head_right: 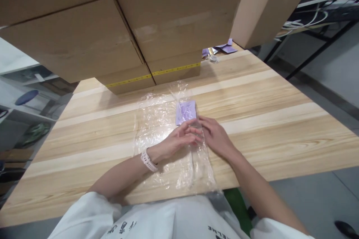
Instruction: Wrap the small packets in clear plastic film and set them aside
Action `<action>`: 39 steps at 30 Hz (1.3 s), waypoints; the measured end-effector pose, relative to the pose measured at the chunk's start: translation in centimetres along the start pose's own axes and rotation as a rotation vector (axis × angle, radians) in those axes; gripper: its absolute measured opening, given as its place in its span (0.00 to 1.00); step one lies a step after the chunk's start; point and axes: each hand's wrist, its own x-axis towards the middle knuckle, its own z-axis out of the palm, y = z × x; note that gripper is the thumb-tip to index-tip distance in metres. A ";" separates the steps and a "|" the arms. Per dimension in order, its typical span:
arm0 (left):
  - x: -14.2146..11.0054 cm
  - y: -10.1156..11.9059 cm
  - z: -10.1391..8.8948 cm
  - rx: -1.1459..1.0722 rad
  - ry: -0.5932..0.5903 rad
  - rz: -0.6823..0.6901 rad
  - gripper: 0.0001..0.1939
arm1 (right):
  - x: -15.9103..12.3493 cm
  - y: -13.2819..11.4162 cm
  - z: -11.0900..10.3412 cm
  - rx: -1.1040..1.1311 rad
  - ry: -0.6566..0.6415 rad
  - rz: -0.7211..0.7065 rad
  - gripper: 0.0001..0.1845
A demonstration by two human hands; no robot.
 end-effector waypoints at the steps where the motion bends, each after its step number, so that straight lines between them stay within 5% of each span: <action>1: 0.2 -0.3 0.4 0.063 -0.030 0.016 0.33 | -0.1 0.9 -1.0 -0.017 0.081 0.062 0.16; 4: -0.8 -0.1 0.9 0.444 -0.050 0.144 0.21 | -0.3 2.1 -3.1 -0.019 0.313 0.231 0.15; 6: -2.3 0.6 0.3 0.812 0.020 0.276 0.16 | -0.4 1.2 -3.5 0.002 0.371 0.220 0.13; 9: -4.7 1.1 -1.8 1.302 0.119 0.365 0.19 | -0.2 -1.1 -2.3 -0.022 0.228 0.013 0.11; 13: -7.0 0.2 -4.9 1.624 0.127 0.218 0.29 | 0.3 -2.2 0.0 -0.133 -0.010 -0.237 0.14; 19: -7.9 -0.3 -5.2 1.700 0.104 0.121 0.29 | 0.2 -1.0 0.6 -0.294 -0.177 -0.244 0.17; 30: -6.6 -0.8 -5.0 1.619 0.092 0.157 0.30 | 1.0 -3.2 1.5 -0.295 -0.374 -0.297 0.21; 39: -6.7 -1.1 -4.9 1.727 0.125 0.197 0.16 | 3.0 -3.3 4.6 -0.254 -0.426 -0.321 0.25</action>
